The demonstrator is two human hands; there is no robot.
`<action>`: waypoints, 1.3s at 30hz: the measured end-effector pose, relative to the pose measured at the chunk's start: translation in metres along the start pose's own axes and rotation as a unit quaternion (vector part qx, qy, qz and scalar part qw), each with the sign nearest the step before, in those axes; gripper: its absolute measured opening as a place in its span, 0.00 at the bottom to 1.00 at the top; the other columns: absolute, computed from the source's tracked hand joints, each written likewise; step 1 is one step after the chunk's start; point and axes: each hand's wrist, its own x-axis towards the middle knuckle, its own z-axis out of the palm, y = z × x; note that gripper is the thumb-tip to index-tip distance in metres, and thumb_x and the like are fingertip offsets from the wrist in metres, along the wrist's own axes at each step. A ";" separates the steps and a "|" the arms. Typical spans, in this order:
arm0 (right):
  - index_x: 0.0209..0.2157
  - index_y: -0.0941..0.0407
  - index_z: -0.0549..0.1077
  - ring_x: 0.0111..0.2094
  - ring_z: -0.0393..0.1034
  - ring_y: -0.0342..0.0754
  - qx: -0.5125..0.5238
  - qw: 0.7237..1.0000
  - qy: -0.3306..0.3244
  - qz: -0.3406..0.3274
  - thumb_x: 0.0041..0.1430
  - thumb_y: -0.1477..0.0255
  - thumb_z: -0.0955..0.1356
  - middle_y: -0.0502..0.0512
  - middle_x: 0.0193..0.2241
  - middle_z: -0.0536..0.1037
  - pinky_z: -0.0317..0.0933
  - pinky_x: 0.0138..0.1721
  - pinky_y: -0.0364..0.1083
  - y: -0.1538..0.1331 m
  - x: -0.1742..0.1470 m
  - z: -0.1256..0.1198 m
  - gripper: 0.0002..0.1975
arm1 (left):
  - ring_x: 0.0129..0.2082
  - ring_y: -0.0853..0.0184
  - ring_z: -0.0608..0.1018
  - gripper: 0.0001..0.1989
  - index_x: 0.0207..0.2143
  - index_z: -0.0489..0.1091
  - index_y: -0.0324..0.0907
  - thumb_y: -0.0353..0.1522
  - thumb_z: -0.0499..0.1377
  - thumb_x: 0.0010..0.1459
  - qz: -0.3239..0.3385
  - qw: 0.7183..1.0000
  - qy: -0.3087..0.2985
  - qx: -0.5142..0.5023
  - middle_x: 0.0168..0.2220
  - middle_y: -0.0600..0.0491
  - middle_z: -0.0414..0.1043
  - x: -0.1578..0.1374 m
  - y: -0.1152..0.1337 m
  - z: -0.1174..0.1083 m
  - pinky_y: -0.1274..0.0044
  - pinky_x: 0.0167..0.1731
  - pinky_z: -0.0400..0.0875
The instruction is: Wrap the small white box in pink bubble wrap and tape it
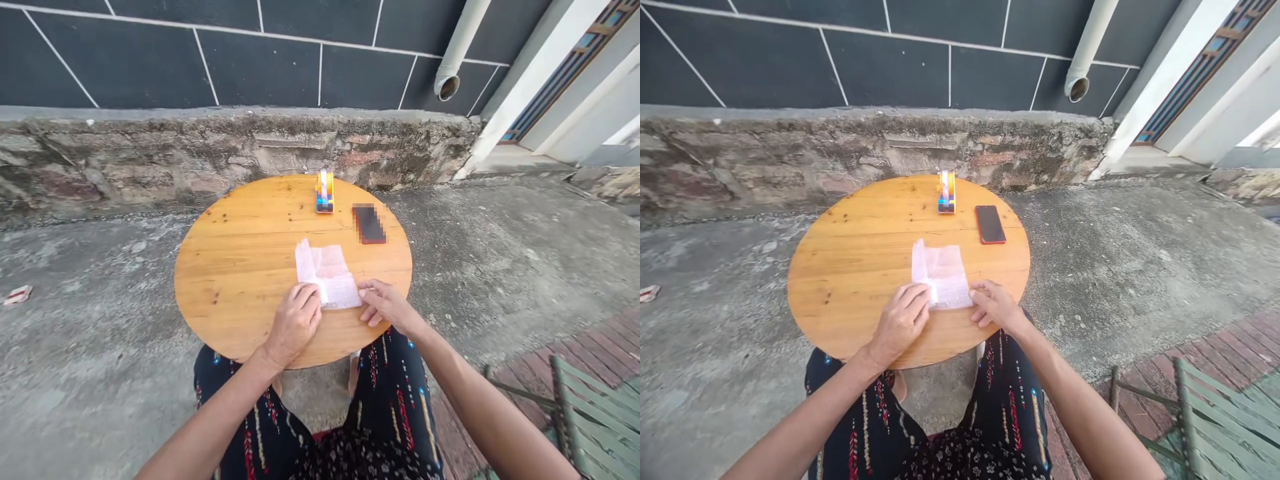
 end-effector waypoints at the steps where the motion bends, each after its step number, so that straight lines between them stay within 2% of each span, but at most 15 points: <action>1: 0.46 0.55 0.67 0.22 0.75 0.44 0.011 1.000 -0.011 0.010 0.57 0.62 0.66 0.51 0.30 0.76 0.67 0.16 0.38 -0.003 0.003 0.002 0.18 | 0.47 0.59 0.70 0.10 0.43 0.69 0.36 0.23 0.52 0.60 0.001 1.000 0.002 -0.002 0.44 0.45 0.71 0.000 -0.001 0.000 0.66 0.50 0.70; 7: 0.49 0.54 0.64 0.23 0.76 0.44 0.108 0.985 -0.123 0.062 0.55 0.59 0.70 0.55 0.31 0.80 0.68 0.18 0.38 -0.011 0.005 0.006 0.23 | 0.46 0.59 0.70 0.10 0.43 0.68 0.37 0.23 0.52 0.60 0.006 1.000 0.011 -0.017 0.44 0.46 0.71 0.000 -0.003 0.001 0.66 0.49 0.70; 10: 0.47 0.55 0.67 0.22 0.75 0.44 0.092 0.983 -0.145 0.066 0.52 0.58 0.71 0.55 0.31 0.80 0.68 0.18 0.38 -0.016 0.009 0.008 0.24 | 0.45 0.59 0.69 0.09 0.42 0.68 0.37 0.23 0.52 0.60 0.011 1.000 0.004 -0.022 0.43 0.46 0.71 0.001 -0.004 -0.001 0.67 0.49 0.69; 14: 0.36 0.58 0.72 0.20 0.72 0.42 -0.014 0.993 -0.104 0.044 0.50 0.56 0.70 0.54 0.27 0.78 0.66 0.17 0.38 -0.022 0.025 0.013 0.20 | 0.45 0.59 0.69 0.09 0.43 0.68 0.36 0.23 0.53 0.60 0.019 1.000 -0.017 -0.016 0.43 0.46 0.70 0.002 -0.006 -0.003 0.67 0.49 0.69; 18: 0.26 0.59 0.70 0.20 0.70 0.43 -0.115 0.992 -0.054 0.010 0.53 0.55 0.67 0.51 0.19 0.72 0.66 0.19 0.40 -0.020 0.035 0.021 0.19 | 0.46 0.59 0.68 0.11 0.44 0.69 0.36 0.24 0.53 0.60 0.033 0.999 -0.038 -0.007 0.45 0.46 0.69 0.003 -0.008 -0.006 0.68 0.49 0.68; 22: 0.22 0.57 0.66 0.18 0.64 0.40 -0.164 0.986 0.015 -0.036 0.54 0.61 0.65 0.47 0.17 0.66 0.57 0.17 0.38 -0.014 0.035 0.030 0.15 | 0.46 0.59 0.67 0.14 0.47 0.68 0.36 0.23 0.52 0.59 0.045 0.996 -0.080 0.011 0.45 0.45 0.68 0.006 -0.009 -0.012 0.67 0.49 0.68; 25: 0.18 0.56 0.62 0.19 0.56 0.38 -0.209 0.971 0.082 -0.080 0.52 0.66 0.67 0.44 0.16 0.61 0.48 0.19 0.38 -0.014 0.034 0.037 0.14 | 0.45 0.58 0.66 0.16 0.48 0.68 0.37 0.22 0.53 0.57 0.046 0.991 -0.123 0.031 0.45 0.44 0.67 0.010 -0.007 -0.017 0.66 0.48 0.68; 30: 0.18 0.55 0.57 0.21 0.52 0.39 -0.253 0.946 0.160 -0.122 0.48 0.69 0.68 0.43 0.16 0.58 0.44 0.23 0.41 -0.018 0.031 0.049 0.15 | 0.43 0.58 0.66 0.16 0.47 0.69 0.40 0.22 0.53 0.56 0.045 0.983 -0.173 0.051 0.44 0.46 0.66 0.019 -0.003 -0.023 0.66 0.45 0.69; 35: 0.22 0.55 0.61 0.22 0.57 0.41 -0.245 0.942 0.170 -0.152 0.51 0.68 0.66 0.44 0.18 0.63 0.49 0.25 0.41 -0.015 0.027 0.057 0.10 | 0.43 0.58 0.65 0.15 0.47 0.69 0.41 0.24 0.53 0.57 0.026 0.981 -0.184 0.063 0.43 0.47 0.65 0.021 -0.001 -0.023 0.66 0.44 0.68; 39: 0.25 0.55 0.65 0.25 0.62 0.43 -0.222 0.942 0.164 -0.189 0.58 0.65 0.64 0.47 0.21 0.68 0.54 0.29 0.42 -0.016 0.021 0.058 0.11 | 0.43 0.59 0.65 0.13 0.45 0.69 0.42 0.26 0.53 0.59 0.018 0.980 -0.188 0.056 0.42 0.47 0.65 0.021 0.001 -0.024 0.67 0.44 0.68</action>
